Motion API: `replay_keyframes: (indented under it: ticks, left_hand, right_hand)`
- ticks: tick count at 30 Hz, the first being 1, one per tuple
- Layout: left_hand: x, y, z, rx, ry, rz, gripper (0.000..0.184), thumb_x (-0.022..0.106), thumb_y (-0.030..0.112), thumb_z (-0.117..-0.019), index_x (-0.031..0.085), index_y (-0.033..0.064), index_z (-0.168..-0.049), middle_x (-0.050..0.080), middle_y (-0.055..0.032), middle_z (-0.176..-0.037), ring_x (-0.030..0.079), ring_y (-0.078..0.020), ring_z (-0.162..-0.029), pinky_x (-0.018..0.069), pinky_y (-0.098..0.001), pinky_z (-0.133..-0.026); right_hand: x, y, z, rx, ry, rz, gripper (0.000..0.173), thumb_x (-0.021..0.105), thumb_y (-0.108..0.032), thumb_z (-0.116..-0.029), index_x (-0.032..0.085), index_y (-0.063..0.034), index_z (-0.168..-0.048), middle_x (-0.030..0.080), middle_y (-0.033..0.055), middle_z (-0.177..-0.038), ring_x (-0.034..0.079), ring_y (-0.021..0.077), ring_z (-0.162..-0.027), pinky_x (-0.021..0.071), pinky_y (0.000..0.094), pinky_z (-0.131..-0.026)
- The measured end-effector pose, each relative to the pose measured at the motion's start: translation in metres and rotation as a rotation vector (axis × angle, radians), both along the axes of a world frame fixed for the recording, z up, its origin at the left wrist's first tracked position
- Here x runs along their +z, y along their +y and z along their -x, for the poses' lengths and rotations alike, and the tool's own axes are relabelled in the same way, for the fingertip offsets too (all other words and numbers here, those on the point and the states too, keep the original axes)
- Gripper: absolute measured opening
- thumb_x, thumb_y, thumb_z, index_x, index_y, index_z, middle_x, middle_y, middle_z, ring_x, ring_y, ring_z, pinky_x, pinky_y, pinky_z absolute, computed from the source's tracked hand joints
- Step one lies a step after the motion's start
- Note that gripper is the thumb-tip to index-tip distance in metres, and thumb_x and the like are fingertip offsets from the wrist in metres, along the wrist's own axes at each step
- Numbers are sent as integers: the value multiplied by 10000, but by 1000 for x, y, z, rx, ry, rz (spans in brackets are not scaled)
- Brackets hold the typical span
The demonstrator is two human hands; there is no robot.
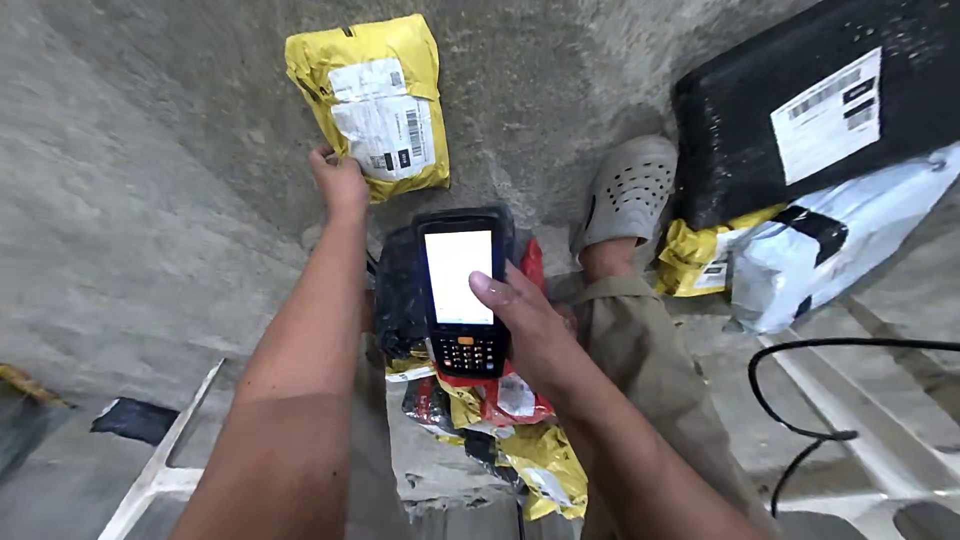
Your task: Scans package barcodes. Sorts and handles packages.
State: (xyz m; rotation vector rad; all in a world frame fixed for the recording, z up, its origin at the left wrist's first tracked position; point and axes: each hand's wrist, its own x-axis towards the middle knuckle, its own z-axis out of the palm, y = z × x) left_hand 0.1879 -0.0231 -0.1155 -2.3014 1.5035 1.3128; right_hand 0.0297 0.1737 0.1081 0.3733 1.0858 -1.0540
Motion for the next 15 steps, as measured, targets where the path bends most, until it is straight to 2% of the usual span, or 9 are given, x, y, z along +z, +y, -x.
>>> replay_keyframes:
  ticks: [2, 4, 6, 8, 10, 15]
  left_hand:
    - [1, -2, 2, 2, -22, 6, 549, 553, 45, -930, 425, 38, -1464, 635, -166, -1270, 664, -245, -1080, 575, -448, -896]
    - [-2, -7, 2, 24, -21, 31, 517, 548, 56, -935, 455, 41, -1443, 638, -160, -1244, 660, -243, -1077, 574, -452, -896]
    - [-6, -19, 4, 87, 0, 77, 478, 543, 90, -953, 485, 40, -1425, 639, -156, -1237, 652, -240, -1087, 568, -459, -900]
    - [-8, -37, 9, 122, -3, 136, 463, 539, 134, -963, 508, 44, -1417, 633, -154, -1285, 635, -247, -1148, 556, -467, -941]
    - [0, -59, 21, 100, -11, 211, 442, 533, 172, -1000, 512, 38, -1421, 615, -163, -1329, 609, -255, -1196, 526, -454, -992]
    - [10, -133, 87, -94, -13, 277, 491, 555, 180, -982, 472, 15, -1437, 604, -215, -1300, 619, -331, -1155, 527, -523, -965]
  right_hand:
    - [1, 2, -1, -17, -27, 4, 595, 386, -530, -1046, 452, -133, -1485, 685, 86, -1201, 681, 161, -1075, 579, 360, -950]
    - [3, 1, 0, -140, -128, -100, 584, 257, -480, -1075, 508, -77, -1416, 698, 134, -1157, 699, 204, -1034, 593, 388, -911]
    - [2, -1, 3, -272, -326, -224, 603, 168, -438, -1105, 533, -19, -1341, 696, 210, -1114, 716, 290, -980, 613, 445, -838]
    - [-1, 2, 4, -319, -466, -321, 615, 172, -464, -1104, 528, -32, -1358, 687, 228, -1119, 711, 328, -968, 611, 473, -809]
    - [3, 6, -1, -300, -458, -348, 602, 194, -475, -1099, 543, -54, -1350, 703, 199, -1096, 717, 305, -947, 616, 469, -789]
    - [3, 5, -2, -297, -411, -310, 613, 199, -476, -1093, 581, -47, -1308, 725, 193, -1073, 729, 306, -937, 619, 472, -788]
